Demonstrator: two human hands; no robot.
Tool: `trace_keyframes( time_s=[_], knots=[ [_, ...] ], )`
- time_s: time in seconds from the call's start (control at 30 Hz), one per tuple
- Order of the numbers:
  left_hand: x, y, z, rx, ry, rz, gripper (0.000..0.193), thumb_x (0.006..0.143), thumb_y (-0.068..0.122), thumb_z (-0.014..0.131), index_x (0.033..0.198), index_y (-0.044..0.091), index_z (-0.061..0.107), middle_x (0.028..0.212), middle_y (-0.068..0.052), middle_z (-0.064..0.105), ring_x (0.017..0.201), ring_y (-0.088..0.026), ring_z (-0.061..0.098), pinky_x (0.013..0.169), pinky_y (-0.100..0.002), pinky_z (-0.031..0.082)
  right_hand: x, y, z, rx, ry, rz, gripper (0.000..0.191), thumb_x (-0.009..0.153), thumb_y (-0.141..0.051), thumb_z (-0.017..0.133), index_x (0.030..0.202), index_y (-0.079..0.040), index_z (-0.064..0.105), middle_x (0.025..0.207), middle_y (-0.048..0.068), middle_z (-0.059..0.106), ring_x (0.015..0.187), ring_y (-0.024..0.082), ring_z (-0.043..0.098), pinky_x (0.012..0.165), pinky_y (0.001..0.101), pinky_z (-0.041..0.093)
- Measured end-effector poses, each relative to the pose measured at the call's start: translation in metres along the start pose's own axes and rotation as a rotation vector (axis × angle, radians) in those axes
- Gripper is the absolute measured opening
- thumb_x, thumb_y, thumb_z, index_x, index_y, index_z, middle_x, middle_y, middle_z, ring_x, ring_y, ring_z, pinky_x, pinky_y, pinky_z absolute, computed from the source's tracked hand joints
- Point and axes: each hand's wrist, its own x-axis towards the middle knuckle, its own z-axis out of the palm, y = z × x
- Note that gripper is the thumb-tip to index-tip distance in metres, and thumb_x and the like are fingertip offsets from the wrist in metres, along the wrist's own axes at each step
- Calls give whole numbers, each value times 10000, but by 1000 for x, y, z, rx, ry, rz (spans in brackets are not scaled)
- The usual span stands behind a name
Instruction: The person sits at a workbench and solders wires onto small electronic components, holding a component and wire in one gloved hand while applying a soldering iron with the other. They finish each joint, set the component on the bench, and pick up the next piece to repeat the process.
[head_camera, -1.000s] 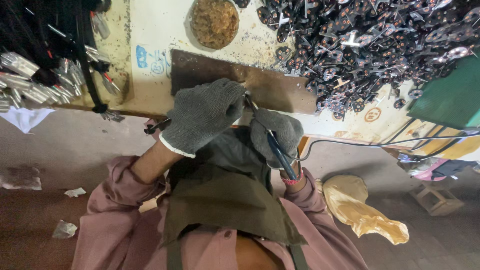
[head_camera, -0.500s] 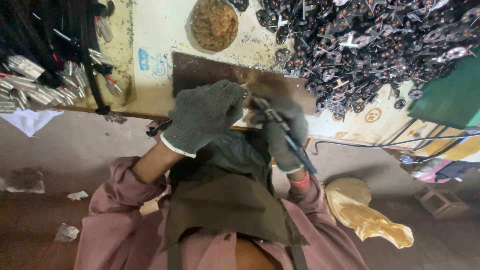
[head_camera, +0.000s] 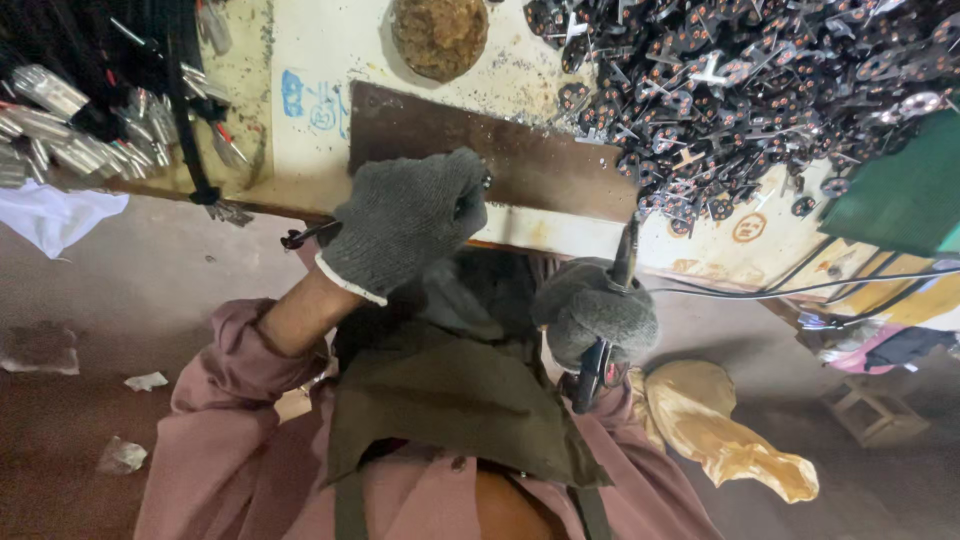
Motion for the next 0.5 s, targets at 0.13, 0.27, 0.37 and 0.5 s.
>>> trace_keyframes(
  time_s=[0.13, 0.27, 0.37, 0.5],
  knots=[
    [2, -2, 2, 13, -6, 40, 108, 900, 209, 705, 937, 149, 624, 782, -89, 678, 666, -336, 679, 578, -472, 514, 3, 22, 15, -90, 192, 114, 225, 996, -188, 711, 1158, -68, 612, 1001, 117, 701, 883, 229, 693, 789, 327, 566],
    [2, -2, 3, 41, -17, 5, 123, 884, 237, 719, 939, 153, 647, 759, -90, 691, 651, -335, 687, 578, -477, 521, 25, 39, 48, -172, 298, 74, 238, 961, -78, 789, 1140, -81, 633, 1048, 100, 724, 943, 224, 726, 822, 323, 591],
    [2, 1, 2, 64, 4, 2, 173, 881, 242, 724, 985, 121, 656, 767, -113, 697, 653, -350, 689, 577, -493, 517, 38, 28, 53, -200, 161, 63, 230, 979, -31, 754, 1172, -58, 632, 1222, 185, 680, 1115, 267, 703, 932, 352, 601],
    [5, 7, 4, -11, -9, -138, 155, 934, 231, 702, 934, 99, 621, 719, -148, 678, 674, -381, 693, 593, -511, 523, 36, 7, 38, -327, 81, 72, 200, 1014, 21, 721, 1193, -54, 672, 1156, 148, 766, 979, 235, 756, 852, 322, 598]
  ],
)
